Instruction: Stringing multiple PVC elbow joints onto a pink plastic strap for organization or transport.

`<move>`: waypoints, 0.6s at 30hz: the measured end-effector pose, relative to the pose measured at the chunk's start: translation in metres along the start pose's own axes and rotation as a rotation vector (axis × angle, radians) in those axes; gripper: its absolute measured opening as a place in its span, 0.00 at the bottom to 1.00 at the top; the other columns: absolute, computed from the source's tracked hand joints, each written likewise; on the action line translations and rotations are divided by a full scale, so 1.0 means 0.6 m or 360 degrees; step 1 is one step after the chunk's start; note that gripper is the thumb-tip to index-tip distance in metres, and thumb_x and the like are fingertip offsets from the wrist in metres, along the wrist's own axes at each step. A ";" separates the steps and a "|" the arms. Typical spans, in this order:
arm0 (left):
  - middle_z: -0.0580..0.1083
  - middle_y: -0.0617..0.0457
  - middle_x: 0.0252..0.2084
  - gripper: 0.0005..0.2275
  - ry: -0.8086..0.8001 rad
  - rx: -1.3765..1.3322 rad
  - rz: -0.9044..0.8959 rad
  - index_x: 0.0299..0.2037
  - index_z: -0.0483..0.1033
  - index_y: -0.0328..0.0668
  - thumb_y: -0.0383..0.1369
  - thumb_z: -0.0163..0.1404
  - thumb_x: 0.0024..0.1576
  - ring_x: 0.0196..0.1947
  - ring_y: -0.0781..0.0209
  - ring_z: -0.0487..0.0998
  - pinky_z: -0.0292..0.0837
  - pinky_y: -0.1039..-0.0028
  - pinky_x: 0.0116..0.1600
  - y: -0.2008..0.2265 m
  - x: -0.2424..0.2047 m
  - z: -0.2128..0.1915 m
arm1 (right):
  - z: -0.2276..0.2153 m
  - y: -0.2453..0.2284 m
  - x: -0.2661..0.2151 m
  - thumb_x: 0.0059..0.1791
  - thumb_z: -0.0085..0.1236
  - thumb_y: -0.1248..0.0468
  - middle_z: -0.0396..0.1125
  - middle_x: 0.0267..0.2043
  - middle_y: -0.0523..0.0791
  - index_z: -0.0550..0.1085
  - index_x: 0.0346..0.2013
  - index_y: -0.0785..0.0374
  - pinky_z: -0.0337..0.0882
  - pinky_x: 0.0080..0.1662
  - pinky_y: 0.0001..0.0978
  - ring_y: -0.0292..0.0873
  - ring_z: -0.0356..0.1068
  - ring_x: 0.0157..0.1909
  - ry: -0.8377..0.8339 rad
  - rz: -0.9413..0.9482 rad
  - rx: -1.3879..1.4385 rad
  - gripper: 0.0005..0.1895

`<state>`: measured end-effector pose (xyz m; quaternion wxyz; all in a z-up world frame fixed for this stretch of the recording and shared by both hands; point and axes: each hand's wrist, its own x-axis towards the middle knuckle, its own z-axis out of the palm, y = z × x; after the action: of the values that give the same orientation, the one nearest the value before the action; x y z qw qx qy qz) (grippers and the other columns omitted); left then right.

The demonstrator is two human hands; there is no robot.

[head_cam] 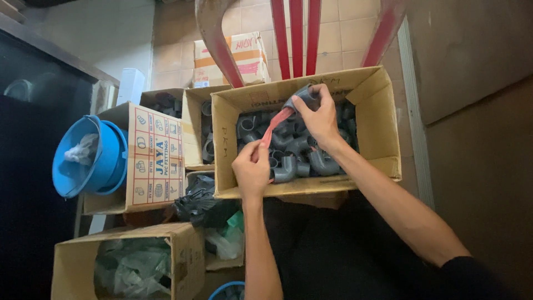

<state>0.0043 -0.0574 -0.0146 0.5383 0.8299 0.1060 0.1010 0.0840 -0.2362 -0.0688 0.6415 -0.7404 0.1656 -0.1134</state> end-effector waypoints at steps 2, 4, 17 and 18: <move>0.80 0.38 0.36 0.09 -0.0131 0.0117 -0.0106 0.42 0.84 0.41 0.33 0.52 0.58 0.40 0.42 0.82 0.75 0.58 0.44 0.018 0.001 -0.002 | 0.000 -0.008 -0.009 0.50 0.68 0.53 0.66 0.49 0.55 0.66 0.48 0.57 0.76 0.51 0.53 0.62 0.69 0.57 -0.0055 -0.0033 0.0065 0.22; 0.81 0.44 0.35 0.10 -0.0271 0.0239 -0.0220 0.44 0.85 0.49 0.36 0.51 0.59 0.40 0.44 0.82 0.76 0.59 0.44 0.040 -0.002 -0.009 | -0.004 -0.018 -0.025 0.50 0.68 0.54 0.65 0.50 0.54 0.63 0.47 0.55 0.74 0.55 0.50 0.60 0.70 0.58 -0.0107 -0.0053 0.0127 0.22; 0.82 0.46 0.44 0.12 -0.0894 -0.0271 -0.0133 0.51 0.83 0.50 0.30 0.57 0.57 0.46 0.60 0.82 0.77 0.67 0.54 0.010 0.008 0.006 | -0.004 -0.021 -0.027 0.48 0.72 0.59 0.69 0.54 0.49 0.65 0.58 0.53 0.74 0.57 0.40 0.50 0.74 0.56 -0.0259 -0.0317 0.0296 0.29; 0.82 0.50 0.45 0.11 -0.1014 -0.0326 -0.0020 0.50 0.84 0.51 0.32 0.60 0.57 0.50 0.63 0.80 0.74 0.67 0.57 -0.001 0.010 0.005 | -0.005 -0.018 -0.025 0.48 0.72 0.59 0.70 0.53 0.49 0.66 0.58 0.53 0.75 0.56 0.39 0.49 0.75 0.55 -0.0258 -0.0310 0.0335 0.28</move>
<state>0.0108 -0.0580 -0.0160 0.6257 0.7607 -0.0732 -0.1566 0.0700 -0.2315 -0.0571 0.7127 -0.6884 0.0279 -0.1319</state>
